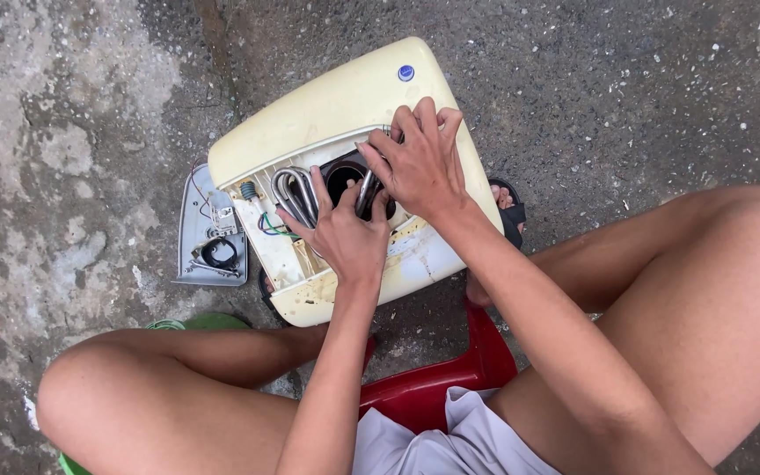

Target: The person is sitting cross-legged on a red stool, working on a disassembled white appliance placed on their lap. They use a pair of pliers to manipulate a metal heating element inside the appliance's housing, adjusting and repositioning it repeatedly.

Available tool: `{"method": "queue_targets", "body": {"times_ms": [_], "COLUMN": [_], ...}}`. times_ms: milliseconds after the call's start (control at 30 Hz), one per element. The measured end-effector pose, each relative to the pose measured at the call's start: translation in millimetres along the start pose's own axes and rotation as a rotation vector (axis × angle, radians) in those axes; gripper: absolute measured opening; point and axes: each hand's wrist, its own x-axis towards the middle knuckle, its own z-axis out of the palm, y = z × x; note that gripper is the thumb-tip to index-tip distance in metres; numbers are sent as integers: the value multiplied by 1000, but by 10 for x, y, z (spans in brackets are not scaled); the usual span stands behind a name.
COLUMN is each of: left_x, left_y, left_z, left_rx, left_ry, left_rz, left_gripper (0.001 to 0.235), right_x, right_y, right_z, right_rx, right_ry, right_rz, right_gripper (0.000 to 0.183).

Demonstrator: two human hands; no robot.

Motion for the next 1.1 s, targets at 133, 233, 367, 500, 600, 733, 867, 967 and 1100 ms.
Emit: {"method": "queue_targets", "body": {"times_ms": [133, 233, 367, 500, 600, 733, 867, 967, 1100], "left_x": [18, -30, 53, 101, -55, -84, -37, 27, 42], "left_y": [82, -11, -4, 54, -216, -386, -510, -536, -545], "left_z": [79, 18, 92, 159, -82, -305, -287, -282, -284], "left_rx": [14, -4, -10, -23, -6, -10, 92, 156, 22], "left_ry": [31, 32, 15, 36, -85, -114, -65, -5, -44], "left_rz": [14, 63, 37, 72, 192, 306, 412, 505, 453], "left_gripper": [22, 27, 28, 28, 57, 62, 36, 28, 25], "right_x": [-65, 8, 26, 22, 5, 20, 39, -47, -627], "right_y": [3, 10, 26, 22, 43, 80, 55, -103, -211], "right_z": [33, 9, 38, -8, 45, 16, -213, -488, -353], "right_rx": [14, -27, -14, -35, -10, 56, 230, 215, 46], "right_ry": [4, 66, 51, 74, 41, 11, -170, -136, -130], "right_rz": [6, -45, -31, -52, -47, -51, 55, 151, 171], "right_gripper": [40, 37, 37, 37, 37, 37, 36, 35, 11]}}
